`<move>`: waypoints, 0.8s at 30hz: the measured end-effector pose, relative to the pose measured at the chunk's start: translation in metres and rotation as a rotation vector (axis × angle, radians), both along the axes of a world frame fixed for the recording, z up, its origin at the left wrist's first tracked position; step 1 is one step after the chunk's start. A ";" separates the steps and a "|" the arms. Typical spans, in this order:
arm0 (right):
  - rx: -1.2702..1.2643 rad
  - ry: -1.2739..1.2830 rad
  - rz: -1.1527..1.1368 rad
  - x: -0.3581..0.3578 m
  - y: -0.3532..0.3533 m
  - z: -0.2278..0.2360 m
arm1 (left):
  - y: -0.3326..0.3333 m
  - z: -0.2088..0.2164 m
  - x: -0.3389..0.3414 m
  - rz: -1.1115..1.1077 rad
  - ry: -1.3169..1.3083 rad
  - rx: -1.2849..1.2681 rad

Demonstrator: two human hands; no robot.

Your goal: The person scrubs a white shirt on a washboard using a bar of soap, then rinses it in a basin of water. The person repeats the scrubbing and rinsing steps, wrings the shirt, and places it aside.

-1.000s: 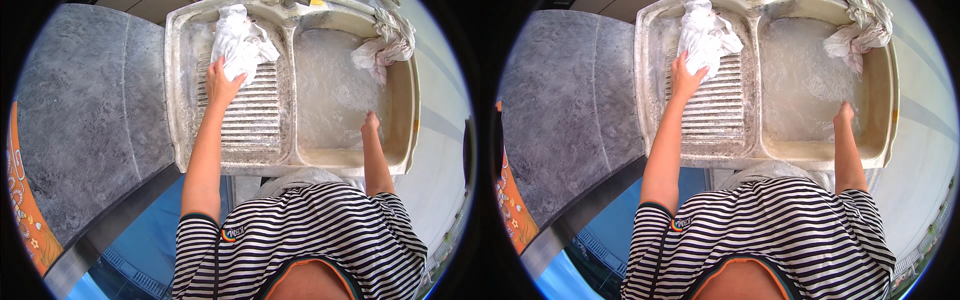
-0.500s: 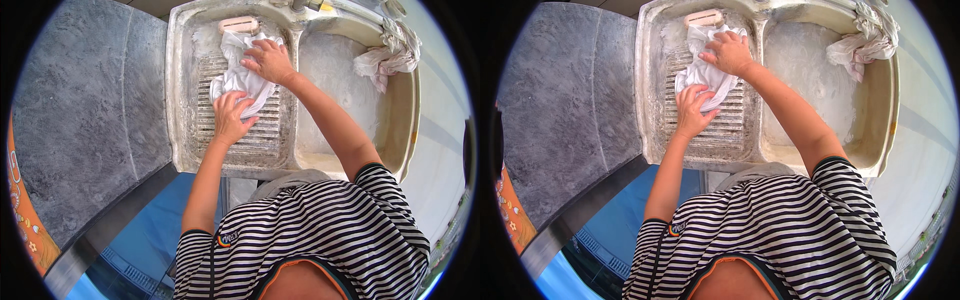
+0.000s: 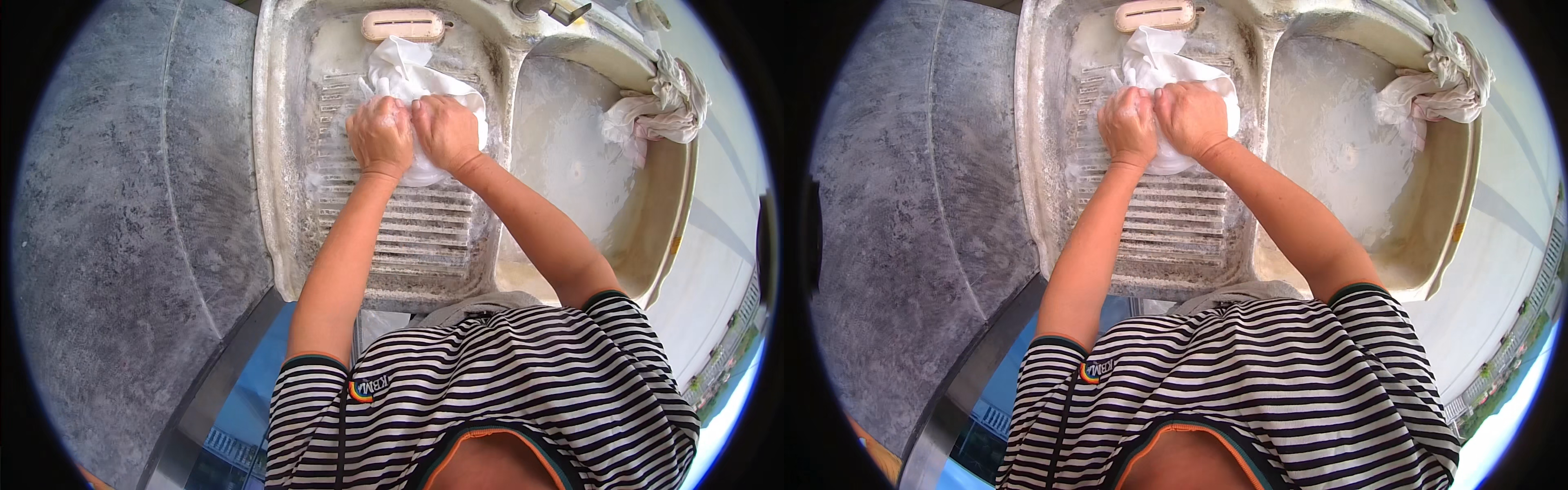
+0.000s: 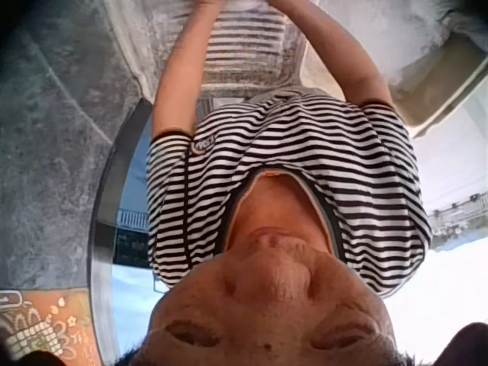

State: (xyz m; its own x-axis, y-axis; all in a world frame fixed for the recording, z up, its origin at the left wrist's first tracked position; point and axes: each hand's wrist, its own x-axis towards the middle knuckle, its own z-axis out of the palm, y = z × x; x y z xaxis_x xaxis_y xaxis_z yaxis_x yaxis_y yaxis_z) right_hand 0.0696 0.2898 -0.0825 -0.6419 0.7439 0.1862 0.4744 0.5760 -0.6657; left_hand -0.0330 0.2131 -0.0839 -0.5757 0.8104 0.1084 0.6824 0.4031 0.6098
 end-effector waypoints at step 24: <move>-0.034 -0.246 0.063 -0.039 0.005 0.018 | 0.003 0.004 -0.025 0.209 0.076 -0.201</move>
